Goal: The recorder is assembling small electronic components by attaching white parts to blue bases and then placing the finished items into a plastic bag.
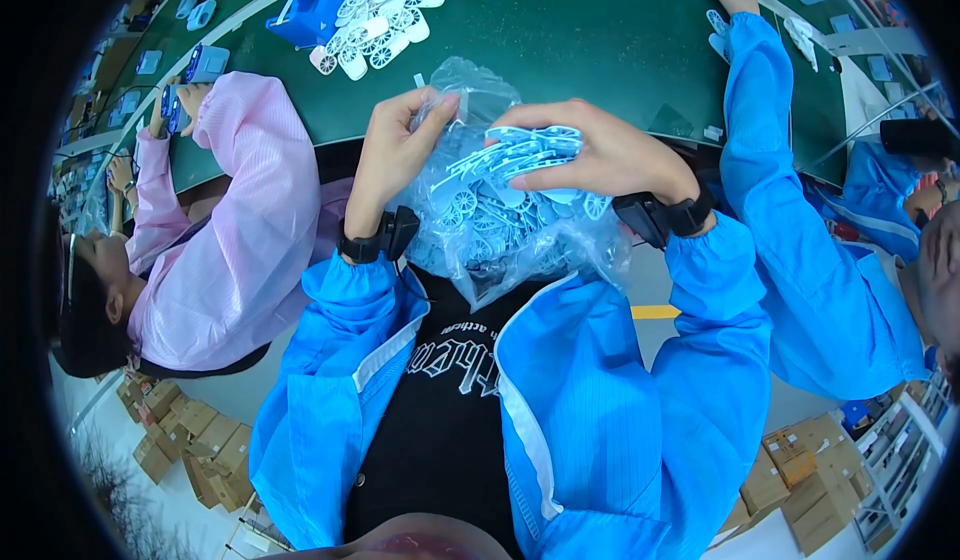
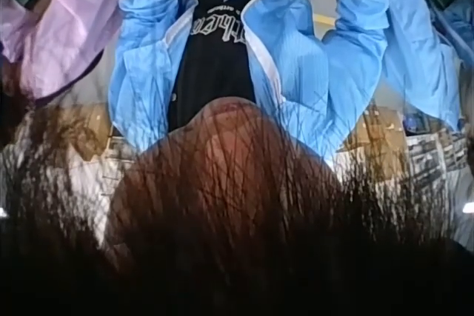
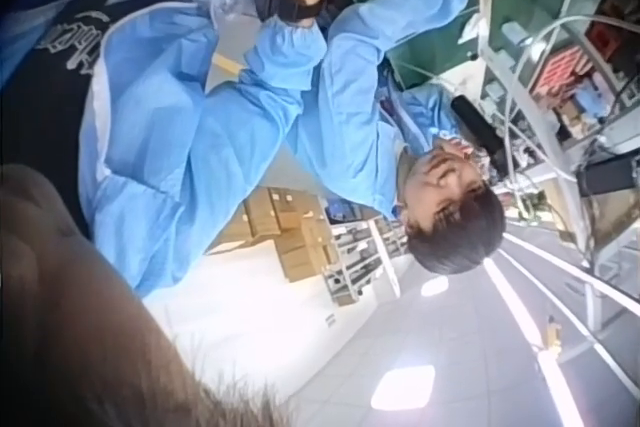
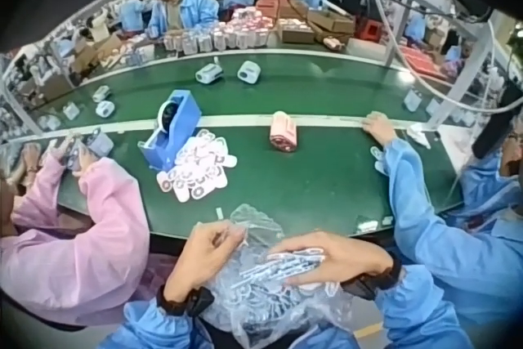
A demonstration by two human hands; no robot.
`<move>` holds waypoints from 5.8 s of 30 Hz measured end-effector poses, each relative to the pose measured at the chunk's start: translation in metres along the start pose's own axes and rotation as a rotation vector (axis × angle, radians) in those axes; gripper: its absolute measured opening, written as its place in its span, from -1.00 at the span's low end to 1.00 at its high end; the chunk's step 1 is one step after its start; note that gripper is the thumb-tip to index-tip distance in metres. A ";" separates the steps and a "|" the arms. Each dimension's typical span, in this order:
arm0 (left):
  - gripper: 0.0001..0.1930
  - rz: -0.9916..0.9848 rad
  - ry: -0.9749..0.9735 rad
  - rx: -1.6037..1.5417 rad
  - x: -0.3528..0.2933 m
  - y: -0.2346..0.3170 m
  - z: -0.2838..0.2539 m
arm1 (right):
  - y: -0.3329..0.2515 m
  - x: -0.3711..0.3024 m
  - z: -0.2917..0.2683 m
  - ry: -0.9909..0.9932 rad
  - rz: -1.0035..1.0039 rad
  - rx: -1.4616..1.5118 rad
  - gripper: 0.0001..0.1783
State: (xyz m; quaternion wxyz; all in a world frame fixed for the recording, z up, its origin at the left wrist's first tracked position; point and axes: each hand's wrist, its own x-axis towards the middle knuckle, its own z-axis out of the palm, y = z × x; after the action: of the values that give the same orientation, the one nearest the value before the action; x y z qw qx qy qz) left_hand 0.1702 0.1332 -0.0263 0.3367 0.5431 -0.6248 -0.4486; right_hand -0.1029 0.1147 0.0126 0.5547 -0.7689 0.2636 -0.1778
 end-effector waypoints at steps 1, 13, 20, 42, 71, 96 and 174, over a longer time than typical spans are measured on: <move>-0.67 -0.018 -0.009 -0.002 -0.001 0.000 -0.001 | -0.008 -0.002 -0.010 0.020 0.003 0.016 -0.48; -0.80 0.185 -0.540 -0.086 -0.010 -0.004 -0.027 | 0.056 0.054 -0.085 0.341 -0.130 -0.706 -0.48; -0.29 0.280 -0.243 -0.390 0.026 -0.016 -0.027 | 0.080 0.063 -0.077 0.305 -0.114 -1.063 -0.27; 0.25 0.444 0.009 0.498 0.089 -0.015 0.049 | 0.038 0.083 -0.115 0.453 -0.076 -0.706 0.05; 0.07 0.467 -0.015 0.528 0.089 -0.015 0.049 | 0.116 0.141 -0.145 0.491 0.056 -0.625 0.07; 0.06 0.481 0.018 0.536 0.089 -0.015 0.050 | 0.123 0.151 -0.149 0.470 0.008 -0.607 0.08; -0.81 0.186 -0.024 -0.142 -0.058 0.016 -0.020 | 0.037 0.040 0.147 0.096 -0.067 -0.160 -0.71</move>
State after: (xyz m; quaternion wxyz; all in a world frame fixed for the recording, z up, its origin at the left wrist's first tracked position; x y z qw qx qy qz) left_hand 0.1925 0.1860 0.0000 0.4067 0.4523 -0.6432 -0.4651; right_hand 0.0042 0.1930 -0.0701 0.4719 -0.8098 0.2773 -0.2113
